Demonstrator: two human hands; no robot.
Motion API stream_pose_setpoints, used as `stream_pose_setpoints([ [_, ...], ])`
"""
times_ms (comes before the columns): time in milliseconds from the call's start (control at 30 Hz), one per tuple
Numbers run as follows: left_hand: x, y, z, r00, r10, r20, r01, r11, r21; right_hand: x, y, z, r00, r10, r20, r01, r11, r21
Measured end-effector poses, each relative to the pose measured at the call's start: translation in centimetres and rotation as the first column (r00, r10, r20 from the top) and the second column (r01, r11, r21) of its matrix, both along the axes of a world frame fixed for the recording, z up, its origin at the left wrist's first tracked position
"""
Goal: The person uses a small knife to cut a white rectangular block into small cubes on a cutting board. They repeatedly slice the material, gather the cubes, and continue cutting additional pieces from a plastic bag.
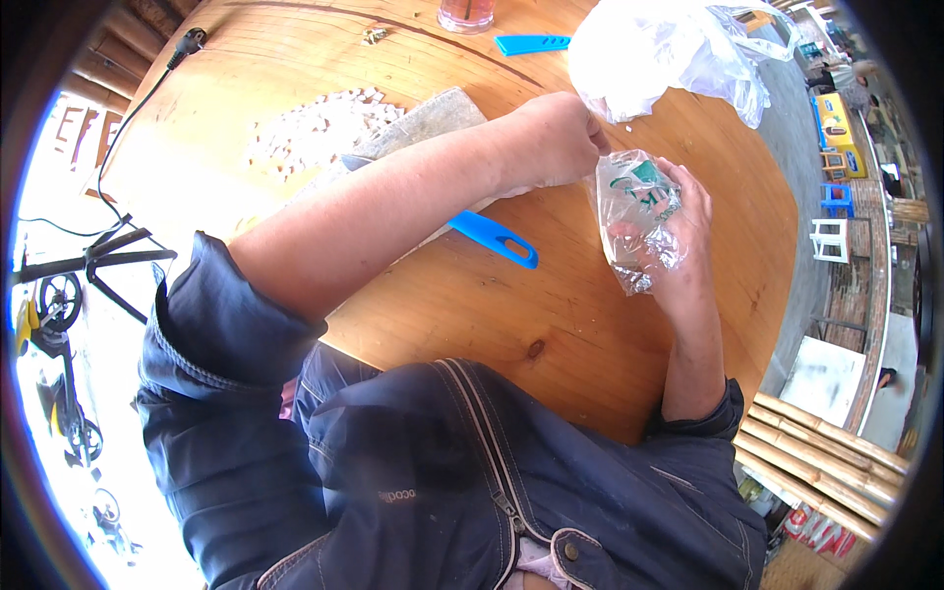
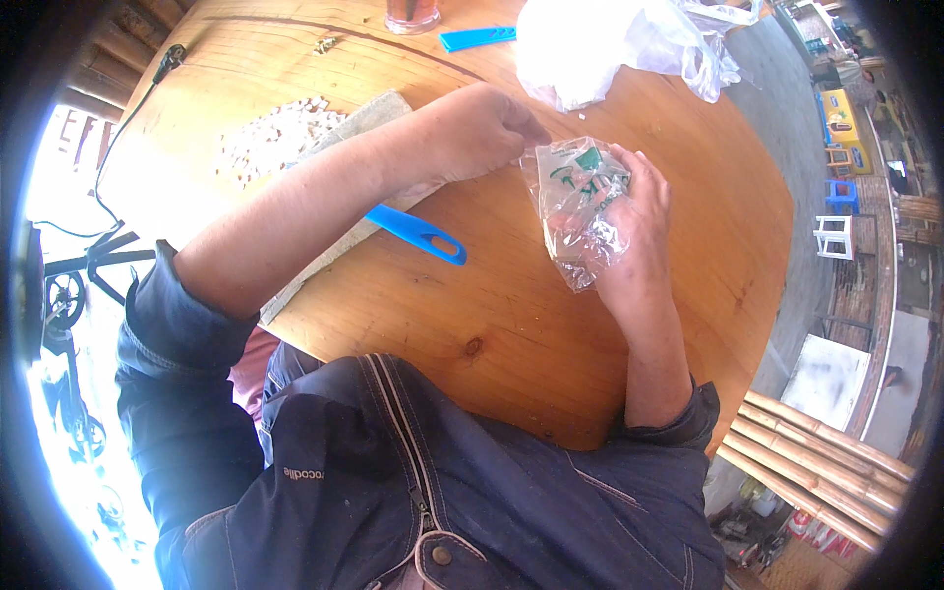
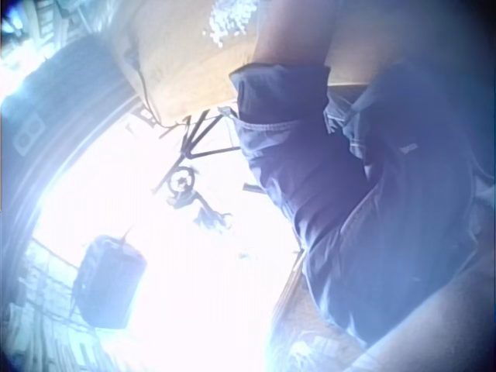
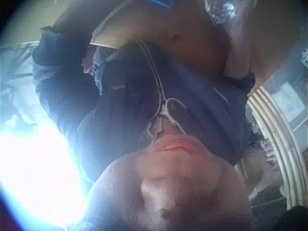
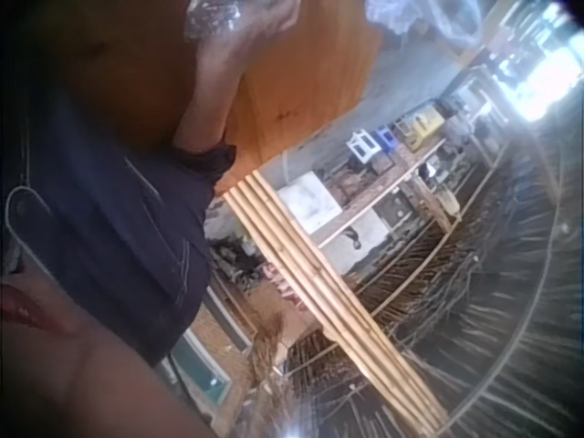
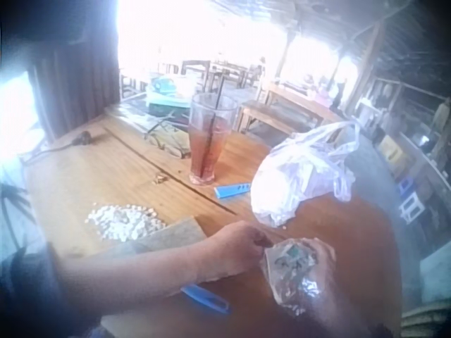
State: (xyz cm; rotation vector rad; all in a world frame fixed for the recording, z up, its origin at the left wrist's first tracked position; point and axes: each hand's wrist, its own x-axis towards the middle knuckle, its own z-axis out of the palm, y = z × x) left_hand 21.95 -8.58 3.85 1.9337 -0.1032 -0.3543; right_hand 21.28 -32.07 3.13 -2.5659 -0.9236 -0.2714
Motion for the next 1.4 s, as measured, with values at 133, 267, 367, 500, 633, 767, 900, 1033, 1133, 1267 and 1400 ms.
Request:
stream_pose_setpoints([
  [133, -0.2, 0.1, 0.3, 1.0, -0.021, 0.01, 0.021, 1.0, 0.015, 0.0, 0.0, 0.4, 0.999, -0.01, -0.031, 0.01, 1.0, -0.006],
  [267, -0.7, 0.6, 0.8, 0.998, -0.028, 0.053, 0.025, 0.998, 0.06, 0.2, -0.4, 0.3, 0.999, 0.015, -0.031, -0.016, 0.999, -0.028],
  [367, -1.6, 1.8, 1.0, 0.993, 0.005, 0.115, -0.01, 0.999, 0.041, 0.3, -0.7, 0.2, 0.998, -0.022, -0.058, 0.017, 0.996, -0.083],
  [500, -3.5, 4.4, 2.2, 0.988, 0.024, 0.152, -0.027, 0.999, 0.022, 0.0, -0.5, 0.5, 0.993, -0.086, -0.081, 0.069, 0.98, -0.187],
  [633, -6.4, 6.8, 4.4, 0.996, 0.082, 0.028, -0.08, 0.995, -0.058, 0.3, -1.0, 0.7, 0.99, -0.095, -0.102, 0.065, 0.962, -0.264],
  [767, -9.1, 9.1, 4.3, 0.988, 0.151, 0.017, -0.145, 0.972, -0.184, 0.7, -1.0, 0.1, 0.987, -0.103, -0.121, 0.073, 0.969, -0.236],
  [900, -11.6, 10.4, 4.0, 0.976, 0.21, 0.065, -0.183, 0.94, -0.288, 0.6, -1.3, 0.0, 0.993, -0.07, -0.096, 0.048, 0.975, -0.217],
  [1033, -13.6, 12.1, 4.3, 0.969, 0.203, 0.14, -0.154, 0.942, -0.297, 0.5, -2.4, -0.6, 0.996, -0.093, 0.003, 0.089, 0.947, -0.309],
  [1133, -14.7, 12.8, 4.7, 0.968, 0.223, 0.115, -0.175, 0.93, -0.324, 0.3, -2.9, -1.0, 0.993, -0.115, 0.037, 0.121, 0.93, -0.348],
  [1267, -15.9, 14.1, 4.5, 0.962, 0.263, 0.078, -0.212, 0.891, -0.401, -0.6, -1.7, -0.2, 0.985, -0.165, -0.047, 0.15, 0.962, -0.227],
  [1400, -17.5, 15.4, 4.4, 0.95, 0.298, 0.091, -0.239, 0.884, -0.401, -1.7, -1.7, 0.7, 0.985, -0.167, 0.043, 0.172, 0.94, -0.295],
])
